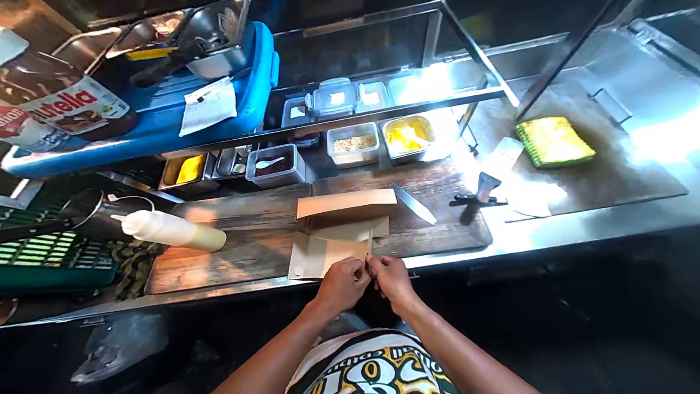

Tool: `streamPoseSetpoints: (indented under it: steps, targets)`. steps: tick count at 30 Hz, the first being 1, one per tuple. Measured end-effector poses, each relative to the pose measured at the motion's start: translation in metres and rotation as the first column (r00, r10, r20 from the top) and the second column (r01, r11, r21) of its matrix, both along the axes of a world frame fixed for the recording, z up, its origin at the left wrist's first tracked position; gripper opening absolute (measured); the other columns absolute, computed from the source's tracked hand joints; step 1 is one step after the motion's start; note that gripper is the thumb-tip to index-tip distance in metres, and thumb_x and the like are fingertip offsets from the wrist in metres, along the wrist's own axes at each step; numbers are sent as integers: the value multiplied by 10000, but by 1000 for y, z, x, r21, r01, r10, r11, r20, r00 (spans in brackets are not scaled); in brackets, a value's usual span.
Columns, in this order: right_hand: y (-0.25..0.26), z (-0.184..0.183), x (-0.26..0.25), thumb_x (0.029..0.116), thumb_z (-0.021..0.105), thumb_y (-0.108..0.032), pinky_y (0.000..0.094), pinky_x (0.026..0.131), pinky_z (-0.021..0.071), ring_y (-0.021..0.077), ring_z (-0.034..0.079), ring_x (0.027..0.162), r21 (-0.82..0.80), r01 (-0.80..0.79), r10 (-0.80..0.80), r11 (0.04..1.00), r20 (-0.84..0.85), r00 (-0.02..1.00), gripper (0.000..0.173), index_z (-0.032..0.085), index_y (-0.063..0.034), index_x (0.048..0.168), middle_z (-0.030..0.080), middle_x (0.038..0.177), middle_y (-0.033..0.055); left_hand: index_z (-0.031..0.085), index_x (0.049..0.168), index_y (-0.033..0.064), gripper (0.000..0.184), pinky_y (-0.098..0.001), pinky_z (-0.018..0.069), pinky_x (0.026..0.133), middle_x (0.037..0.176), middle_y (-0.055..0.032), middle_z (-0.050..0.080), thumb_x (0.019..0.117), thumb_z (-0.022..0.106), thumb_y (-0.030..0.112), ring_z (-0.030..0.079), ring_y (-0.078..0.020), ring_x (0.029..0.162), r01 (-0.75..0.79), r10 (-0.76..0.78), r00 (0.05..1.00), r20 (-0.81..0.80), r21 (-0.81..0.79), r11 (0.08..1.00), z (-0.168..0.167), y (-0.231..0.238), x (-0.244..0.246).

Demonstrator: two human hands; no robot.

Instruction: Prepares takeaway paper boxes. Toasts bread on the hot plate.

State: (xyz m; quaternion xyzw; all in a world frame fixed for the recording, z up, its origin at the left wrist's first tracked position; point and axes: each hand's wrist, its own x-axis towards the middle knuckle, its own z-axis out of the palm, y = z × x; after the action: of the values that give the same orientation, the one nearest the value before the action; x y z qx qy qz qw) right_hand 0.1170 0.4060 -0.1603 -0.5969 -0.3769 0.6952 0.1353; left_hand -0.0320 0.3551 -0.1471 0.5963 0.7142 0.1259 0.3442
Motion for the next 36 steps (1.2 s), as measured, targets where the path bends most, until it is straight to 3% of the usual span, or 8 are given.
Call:
streamPoseSetpoints:
  steps: [4, 7, 10, 15, 25, 28, 32, 36]
  targets:
    - [4, -12, 14, 1051, 539, -219, 284, 464, 427, 127, 491, 484, -6, 79, -79, 997, -38, 996, 276, 677, -24, 913, 542, 632, 48, 656, 781, 85, 294, -373, 516, 677, 714, -28, 622, 970, 629, 308, 614, -146, 684, -168, 166, 986, -24, -160, 973, 14, 6, 4]
    - [-5, -7, 20, 1102, 472, -235, 262, 452, 442, 128, 506, 475, -73, 201, -210, 977, -166, 963, 322, 638, -10, 942, 537, 603, 56, 731, 879, 124, 261, -328, 563, 752, 801, 20, 703, 967, 706, 368, 664, -87, 757, -130, 185, 958, 220, -242, 962, 13, 5, -6]
    - [-9, 0, 23, 1113, 449, -243, 266, 460, 480, 142, 546, 490, -66, 221, -230, 973, -224, 947, 334, 633, -1, 977, 573, 637, 77, 754, 938, 76, 161, -322, 587, 792, 872, -28, 742, 944, 741, 236, 700, -121, 815, -155, 244, 842, 482, -218, 964, 9, 1, -11]
    - [1, 11, 23, 1101, 464, -212, 273, 453, 506, 136, 560, 488, -28, 168, -170, 985, -221, 960, 288, 625, 6, 1003, 586, 671, 68, 706, 955, 10, 174, -342, 625, 798, 922, -106, 749, 854, 820, 94, 732, -201, 841, -279, 297, 698, 651, -134, 951, 10, 6, -10]
    - [42, 31, 10, 985, 636, -216, 247, 472, 434, 86, 511, 489, 26, -211, 210, 977, 27, 977, 198, 648, -50, 879, 567, 634, 18, 684, 960, 43, 206, -315, 602, 746, 902, -68, 727, 817, 828, 76, 703, -156, 776, -17, 159, 704, 693, -207, 978, 10, 37, -34]
    - [48, 25, 11, 984, 676, -187, 214, 486, 451, 63, 534, 507, -39, -215, 211, 976, -84, 974, 164, 670, -38, 914, 603, 655, 8, 652, 949, 47, 227, -332, 608, 756, 947, -70, 710, 815, 829, 94, 699, -163, 785, 33, 136, 701, 700, -222, 974, 2, 46, -37]
    - [43, 6, 9, 930, 755, -169, 234, 550, 469, 86, 592, 629, -107, -17, -10, 994, -247, 969, 141, 704, -39, 951, 679, 782, 39, 635, 968, 39, 259, -335, 584, 781, 931, -83, 694, 803, 832, 75, 673, -169, 824, 81, 200, 547, 813, -289, 954, -14, 64, -51]
    - [41, -7, -10, 898, 774, -140, 315, 727, 519, 120, 591, 785, 27, 49, -41, 998, -235, 971, 193, 604, -53, 925, 618, 867, 33, 633, 922, 182, 189, -267, 565, 771, 907, -9, 690, 834, 800, 201, 663, -91, 816, 274, 269, 208, 940, -320, 907, -47, 80, -67]
